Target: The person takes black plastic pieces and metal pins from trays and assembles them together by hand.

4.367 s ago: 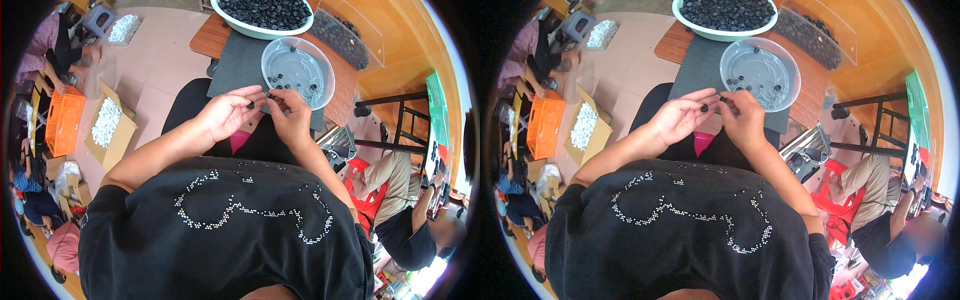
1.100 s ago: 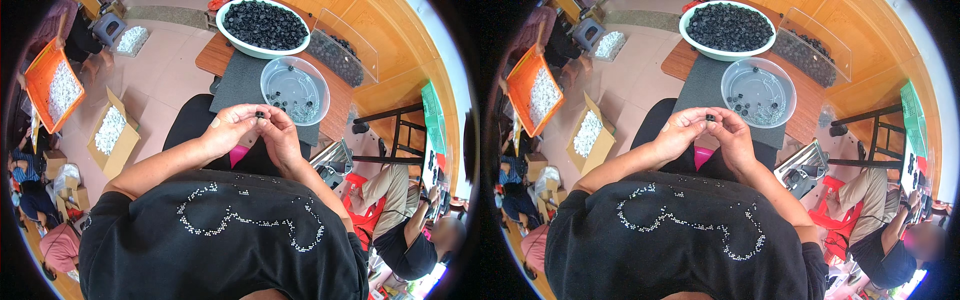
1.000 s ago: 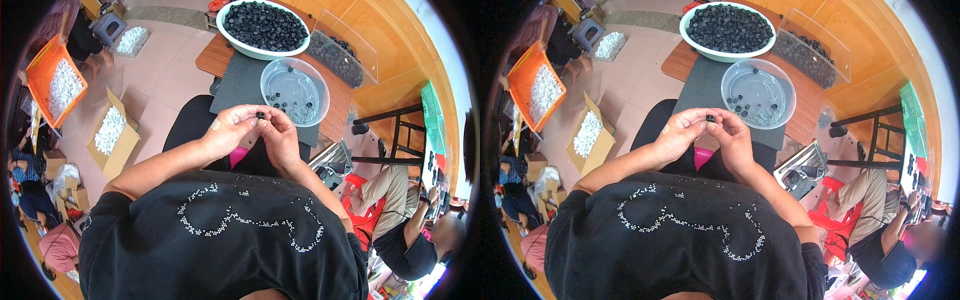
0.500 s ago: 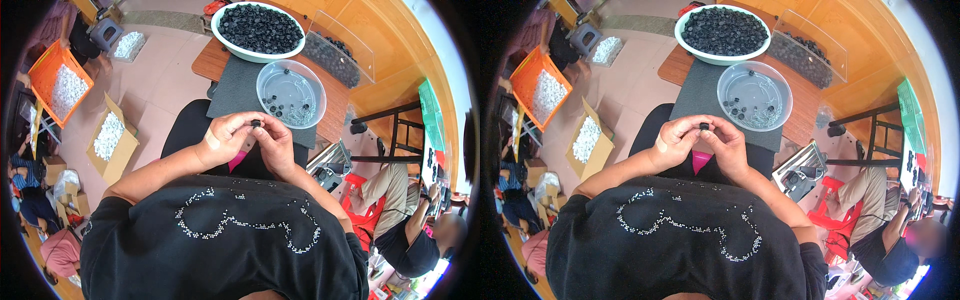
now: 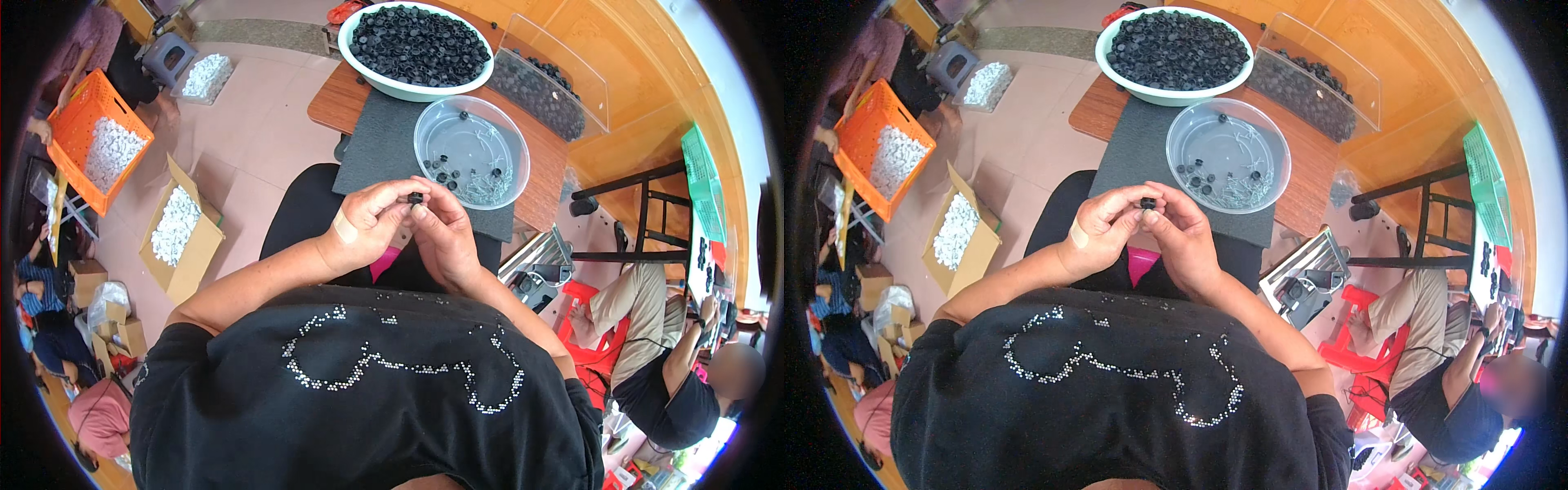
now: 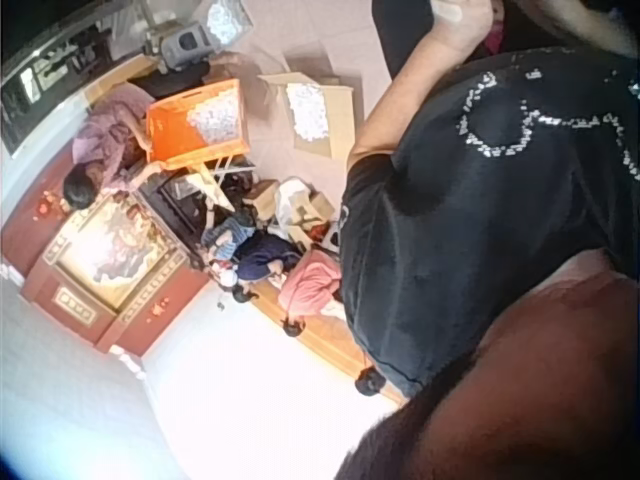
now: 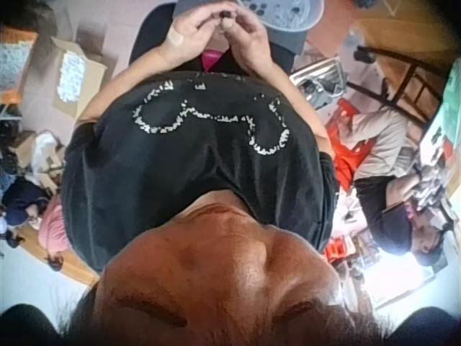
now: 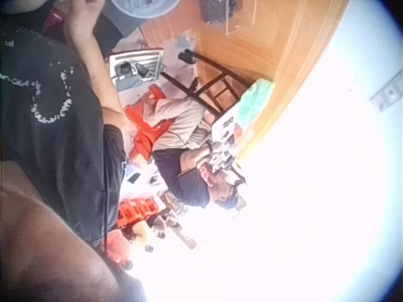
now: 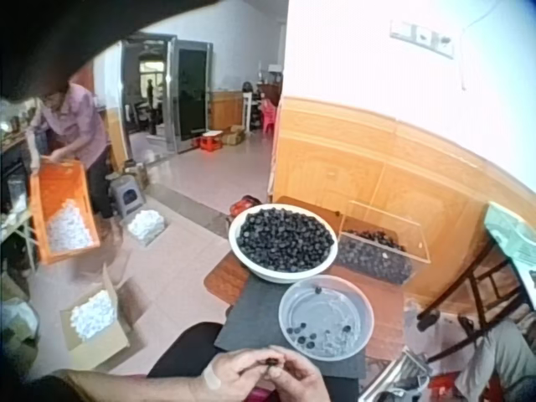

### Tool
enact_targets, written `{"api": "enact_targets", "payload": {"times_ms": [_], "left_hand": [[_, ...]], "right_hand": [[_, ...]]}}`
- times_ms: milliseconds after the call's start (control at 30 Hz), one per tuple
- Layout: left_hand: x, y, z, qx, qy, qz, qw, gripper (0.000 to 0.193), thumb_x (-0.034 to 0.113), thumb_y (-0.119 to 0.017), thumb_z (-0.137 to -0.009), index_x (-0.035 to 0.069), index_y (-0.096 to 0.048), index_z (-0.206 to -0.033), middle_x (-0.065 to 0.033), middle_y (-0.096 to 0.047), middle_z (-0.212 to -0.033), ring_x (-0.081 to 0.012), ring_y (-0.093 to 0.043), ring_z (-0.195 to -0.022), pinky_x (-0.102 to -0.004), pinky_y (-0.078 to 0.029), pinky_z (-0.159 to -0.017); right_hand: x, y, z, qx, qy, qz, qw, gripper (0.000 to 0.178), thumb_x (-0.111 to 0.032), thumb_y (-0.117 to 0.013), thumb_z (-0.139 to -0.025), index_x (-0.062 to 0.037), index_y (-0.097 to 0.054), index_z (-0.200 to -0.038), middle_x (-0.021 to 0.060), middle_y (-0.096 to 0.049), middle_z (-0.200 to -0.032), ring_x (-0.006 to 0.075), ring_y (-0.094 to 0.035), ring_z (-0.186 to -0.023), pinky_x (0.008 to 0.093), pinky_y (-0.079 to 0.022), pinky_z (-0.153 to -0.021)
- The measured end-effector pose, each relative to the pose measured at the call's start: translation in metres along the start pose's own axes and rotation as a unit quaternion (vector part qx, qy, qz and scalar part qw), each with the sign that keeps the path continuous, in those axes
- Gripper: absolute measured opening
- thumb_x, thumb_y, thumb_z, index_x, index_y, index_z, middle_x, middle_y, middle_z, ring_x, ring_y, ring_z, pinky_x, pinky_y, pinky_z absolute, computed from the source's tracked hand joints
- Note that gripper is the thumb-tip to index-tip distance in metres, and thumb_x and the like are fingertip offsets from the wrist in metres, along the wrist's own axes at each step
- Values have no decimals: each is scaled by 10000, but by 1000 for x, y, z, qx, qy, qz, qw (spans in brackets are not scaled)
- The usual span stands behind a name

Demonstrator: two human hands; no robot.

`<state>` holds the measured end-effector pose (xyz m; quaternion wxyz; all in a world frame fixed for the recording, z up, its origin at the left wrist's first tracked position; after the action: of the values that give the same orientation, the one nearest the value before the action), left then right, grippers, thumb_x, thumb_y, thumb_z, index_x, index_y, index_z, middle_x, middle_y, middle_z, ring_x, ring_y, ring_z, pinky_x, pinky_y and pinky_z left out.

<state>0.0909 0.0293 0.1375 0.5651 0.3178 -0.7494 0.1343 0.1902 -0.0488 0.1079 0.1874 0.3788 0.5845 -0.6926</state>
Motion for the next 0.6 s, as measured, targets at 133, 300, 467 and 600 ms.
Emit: {"api": "enact_targets", "payload": {"times_ms": [133, 300, 467, 600], "left_hand": [[3, 1, -1, -7, 3, -19, 1000, 270, -30, -505, -836, 37, -555, -1093, -133, -630, -990, -250, -637, -859, -314, -506, -743], [7, 2, -3, -16, -21, -55, 998, 250, -22, -506, -832, 35, -566, -1067, -147, -629, -980, -274, -636, -850, -325, -510, -736], [9, 2, -4, -21, -71, -106, 992, 226, -31, -491, -858, 9, -577, -1063, -101, -634, -920, -164, -619, -760, -263, -490, -656], [8, -1, -1, -3, -31, -85, 996, 220, -24, -487, -871, 6, -576, -1070, -98, -636, -918, -167, -622, -800, -270, -493, -713]], "right_hand": [[-1, -1, 0, -5, -10, -23, 1000, 369, -2, -559, -864, -25, -497, -1227, 18, -546, -1072, 92, -504, -985, 264, -421, -878], [-2, 1, -1, 0, 23, 24, 999, 355, -18, -576, -860, -19, -512, -1209, 26, -567, -1048, 101, -531, -951, 266, -445, -848], [-6, -1, 0, -19, 82, 108, 991, 340, -19, -596, -851, -12, -535, -1185, 22, -574, -981, 88, -553, -849, 236, -472, -756], [3, 11, -3, -18, 95, 161, 982, 314, -20, -613, -840, -24, -569, -1151, -16, -541, -891, 61, -523, -791, 215, -453, -695]]}}
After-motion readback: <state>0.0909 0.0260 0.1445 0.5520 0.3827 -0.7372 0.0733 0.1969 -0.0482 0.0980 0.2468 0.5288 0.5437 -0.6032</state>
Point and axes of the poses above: each hand's wrist, its own z-axis away from the middle knuckle, its own y-axis out of the back of the hand, x = y × z, the point moved 4 cm from there along -z, towards the middle knuckle
